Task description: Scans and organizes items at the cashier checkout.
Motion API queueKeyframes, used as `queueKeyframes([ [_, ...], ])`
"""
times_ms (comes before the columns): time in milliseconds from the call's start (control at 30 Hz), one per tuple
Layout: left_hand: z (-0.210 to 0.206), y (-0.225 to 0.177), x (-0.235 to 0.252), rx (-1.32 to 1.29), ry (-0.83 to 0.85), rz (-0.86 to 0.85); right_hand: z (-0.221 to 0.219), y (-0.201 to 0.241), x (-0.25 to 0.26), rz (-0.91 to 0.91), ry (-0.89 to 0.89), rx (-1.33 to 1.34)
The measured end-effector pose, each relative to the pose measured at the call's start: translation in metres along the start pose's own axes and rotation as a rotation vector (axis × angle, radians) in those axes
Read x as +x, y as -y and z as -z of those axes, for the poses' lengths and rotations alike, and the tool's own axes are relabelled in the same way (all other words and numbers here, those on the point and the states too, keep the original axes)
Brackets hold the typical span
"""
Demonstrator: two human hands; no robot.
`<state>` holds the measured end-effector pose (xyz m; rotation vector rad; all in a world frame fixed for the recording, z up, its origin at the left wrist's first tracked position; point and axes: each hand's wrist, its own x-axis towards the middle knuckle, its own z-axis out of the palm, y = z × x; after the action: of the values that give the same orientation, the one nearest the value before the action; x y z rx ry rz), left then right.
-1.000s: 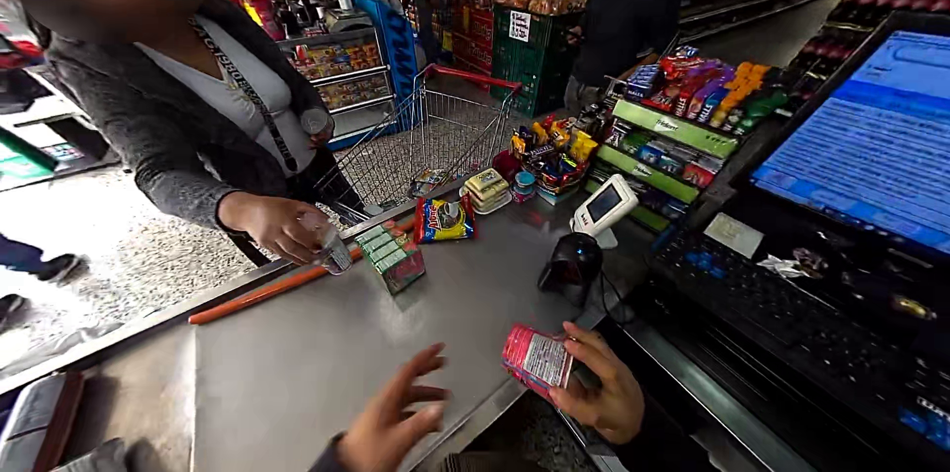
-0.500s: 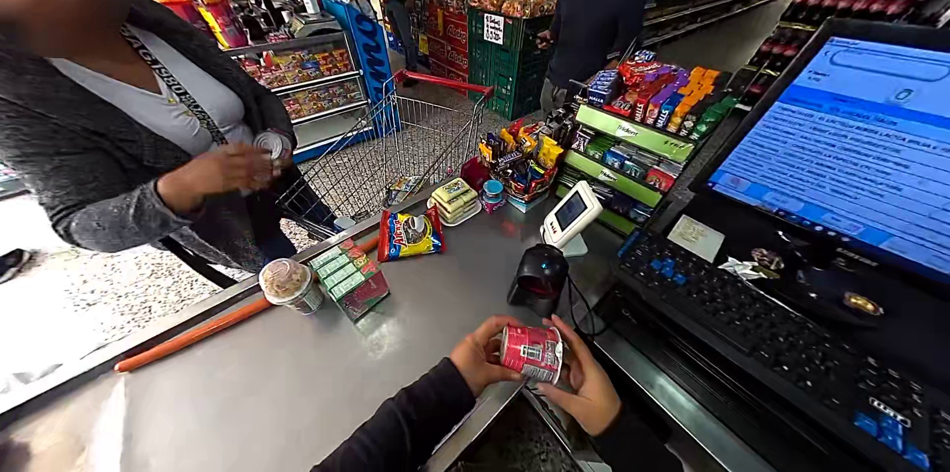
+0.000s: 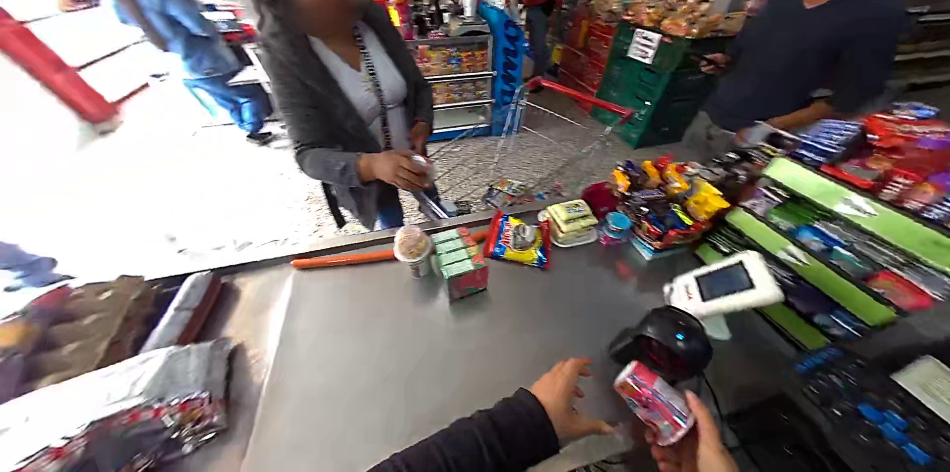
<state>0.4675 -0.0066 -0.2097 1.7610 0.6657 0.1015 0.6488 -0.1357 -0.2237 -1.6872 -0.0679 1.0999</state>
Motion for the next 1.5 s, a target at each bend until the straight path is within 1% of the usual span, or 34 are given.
queueKeyframes([
  [100, 0.011, 0.003, -0.021, 0.036, -0.021, -0.022, -0.001, 0.003, 0.0, 0.037, 0.033, 0.049],
  [200, 0.023, 0.009, -0.043, 0.076, -0.011, -0.001, 0.007, -0.007, 0.003, 0.194, 0.114, 0.033],
  [233, 0.027, 0.012, -0.049, 0.088, -0.014, -0.001, 0.008, -0.01, 0.003, 0.225, 0.139, 0.074],
  [267, 0.03, 0.014, -0.056, 0.1, -0.017, -0.004, 0.005, -0.011, 0.0, 0.213, 0.153, 0.149],
  [333, 0.034, 0.018, -0.066, 0.116, -0.02, -0.013, -0.005, -0.01, -0.007, 0.127, 0.141, 0.293],
  [367, 0.036, 0.02, -0.069, 0.125, -0.015, -0.017, -0.007, -0.009, -0.008, 0.085, 0.129, 0.308],
  [433, 0.037, 0.021, -0.074, 0.138, -0.007, -0.025, -0.011, -0.007, -0.011, 0.047, 0.103, 0.259],
  [567, 0.038, 0.024, -0.079, 0.17, 0.009, -0.046, -0.023, -0.006, -0.012, 0.014, -0.089, 0.272],
  [700, 0.036, 0.028, -0.08, 0.204, 0.023, -0.064, -0.021, -0.004, -0.006, -0.04, -0.134, 0.287],
  [767, 0.035, 0.034, -0.081, 0.207, 0.013, -0.059, -0.018, -0.005, -0.004, -0.074, -0.137, 0.212],
  [833, 0.038, 0.038, -0.082, 0.202, -0.021, -0.05, -0.021, -0.003, -0.001, -0.065, -0.151, 0.075],
  [867, 0.039, 0.04, -0.082, 0.196, -0.039, -0.043, -0.021, -0.003, 0.002, -0.033, -0.174, -0.038],
  [933, 0.041, 0.042, -0.085, 0.19, -0.067, -0.02, -0.023, -0.005, 0.002, 0.097, -0.188, -0.22],
  [967, 0.043, 0.043, -0.085, 0.188, -0.085, -0.024, -0.026, -0.005, -0.004, 0.182, -0.143, -0.212],
  [1067, 0.045, 0.046, -0.085, 0.145, -0.159, -0.063, -0.033, -0.016, -0.012, 0.553, 0.127, -0.063],
  [1133, 0.041, 0.045, -0.083, 0.094, -0.202, -0.139, -0.035, -0.02, -0.008, 0.789, 0.257, -0.064],
  [1167, 0.04, 0.043, -0.081, 0.088, -0.207, -0.196, -0.035, -0.021, -0.005, 0.854, 0.304, -0.068],
  [1200, 0.039, 0.041, -0.078, 0.1, -0.195, -0.259, -0.035, -0.023, -0.005, 0.876, 0.326, -0.065],
  [1267, 0.037, 0.035, -0.07, 0.155, -0.117, -0.379, -0.034, -0.026, -0.008, 0.846, 0.274, -0.06],
  [1333, 0.032, 0.026, -0.055, 0.153, -0.001, -0.435, -0.032, -0.027, -0.011, 0.734, 0.107, -0.044],
  [1367, 0.029, 0.022, -0.045, 0.133, 0.061, -0.423, -0.032, -0.026, -0.014, 0.633, 0.016, -0.021],
  [1433, 0.022, 0.017, -0.027, 0.105, 0.157, -0.366, -0.031, -0.017, -0.017, 0.397, -0.11, 0.044],
  [1500, 0.016, 0.014, -0.016, 0.098, 0.177, -0.318, -0.029, -0.008, -0.014, 0.215, -0.219, 0.078],
])
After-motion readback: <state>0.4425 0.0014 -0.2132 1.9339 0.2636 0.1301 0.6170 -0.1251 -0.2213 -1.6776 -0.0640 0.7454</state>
